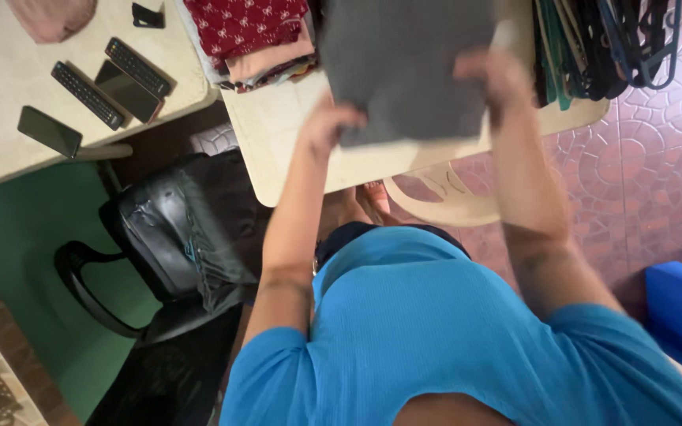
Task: The person folds a teal t-shirt, a pair of gray shorts, and a pair of blue shorts on a table and places them into a stack.
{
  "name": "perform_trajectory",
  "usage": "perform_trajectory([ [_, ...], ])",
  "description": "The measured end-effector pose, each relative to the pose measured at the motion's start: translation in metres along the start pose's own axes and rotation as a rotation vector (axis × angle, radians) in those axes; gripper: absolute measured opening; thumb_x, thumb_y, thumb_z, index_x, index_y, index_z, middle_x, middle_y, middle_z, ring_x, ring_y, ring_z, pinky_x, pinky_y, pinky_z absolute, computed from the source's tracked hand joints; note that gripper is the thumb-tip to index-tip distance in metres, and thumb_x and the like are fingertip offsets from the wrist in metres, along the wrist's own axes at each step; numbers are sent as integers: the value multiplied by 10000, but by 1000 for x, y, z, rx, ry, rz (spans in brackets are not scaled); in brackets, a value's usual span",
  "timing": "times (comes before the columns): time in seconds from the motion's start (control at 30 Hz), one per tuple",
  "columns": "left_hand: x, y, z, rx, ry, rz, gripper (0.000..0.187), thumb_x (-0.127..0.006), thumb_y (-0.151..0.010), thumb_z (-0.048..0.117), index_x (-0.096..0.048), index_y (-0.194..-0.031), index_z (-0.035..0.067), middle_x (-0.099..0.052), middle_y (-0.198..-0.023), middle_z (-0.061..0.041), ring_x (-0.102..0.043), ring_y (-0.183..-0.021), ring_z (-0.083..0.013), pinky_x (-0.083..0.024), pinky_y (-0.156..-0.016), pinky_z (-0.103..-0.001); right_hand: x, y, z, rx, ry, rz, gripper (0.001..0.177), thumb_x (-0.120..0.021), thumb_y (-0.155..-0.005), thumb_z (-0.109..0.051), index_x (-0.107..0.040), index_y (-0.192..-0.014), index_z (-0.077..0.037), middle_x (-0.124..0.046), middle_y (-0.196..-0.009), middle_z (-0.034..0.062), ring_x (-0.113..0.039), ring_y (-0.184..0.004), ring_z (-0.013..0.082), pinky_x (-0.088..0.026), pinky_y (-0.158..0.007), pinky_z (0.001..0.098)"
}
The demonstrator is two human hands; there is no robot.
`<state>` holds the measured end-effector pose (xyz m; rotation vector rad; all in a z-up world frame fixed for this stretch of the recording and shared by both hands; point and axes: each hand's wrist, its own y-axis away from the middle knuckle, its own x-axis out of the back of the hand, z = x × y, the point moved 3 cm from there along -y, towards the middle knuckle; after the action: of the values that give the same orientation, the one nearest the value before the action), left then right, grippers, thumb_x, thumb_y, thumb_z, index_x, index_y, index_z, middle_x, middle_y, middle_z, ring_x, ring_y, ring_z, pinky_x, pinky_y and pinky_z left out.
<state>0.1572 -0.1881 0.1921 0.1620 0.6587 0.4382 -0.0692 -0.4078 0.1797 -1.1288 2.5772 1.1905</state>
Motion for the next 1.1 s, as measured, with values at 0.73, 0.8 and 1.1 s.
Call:
perform_trajectory([
  [0.73,20,-109,30,-696,-936,692,869,-681,-797,16,-339,-1594,67,-491,-1548,-203,-501,-1416,-379,-419,-1217,-434,-49,-167,-94,597,742,305,540,-785,-952,-269,-588,-1411,-62,-633,-1348,176,-626,-1240,325,-510,-1077,438],
  [0.8,-4,-143,42,-718,-1415,640,746,-733,-934,309,-374,-1588,311,-343,-1663,-155,-389,-1496,-429,-365,-1212,-564,-69,-154,-89,985,1149,532,574,-806,-988,-278,-570,-1486,-116,-520,-1498,159,-491,-1398,378,-391,-1192,514],
  [1.1,21,-316,53,-252,-1924,324,821,-584,-862,825,-304,-1563,501,-66,-1701,15,-108,-1539,-527,-139,-1098,-859,-156,-131,-20,917,1456,601,1073,-822,-705,-739,-466,-1567,-209,-209,-1645,269,-158,-1464,627,-154,-1114,791],
])
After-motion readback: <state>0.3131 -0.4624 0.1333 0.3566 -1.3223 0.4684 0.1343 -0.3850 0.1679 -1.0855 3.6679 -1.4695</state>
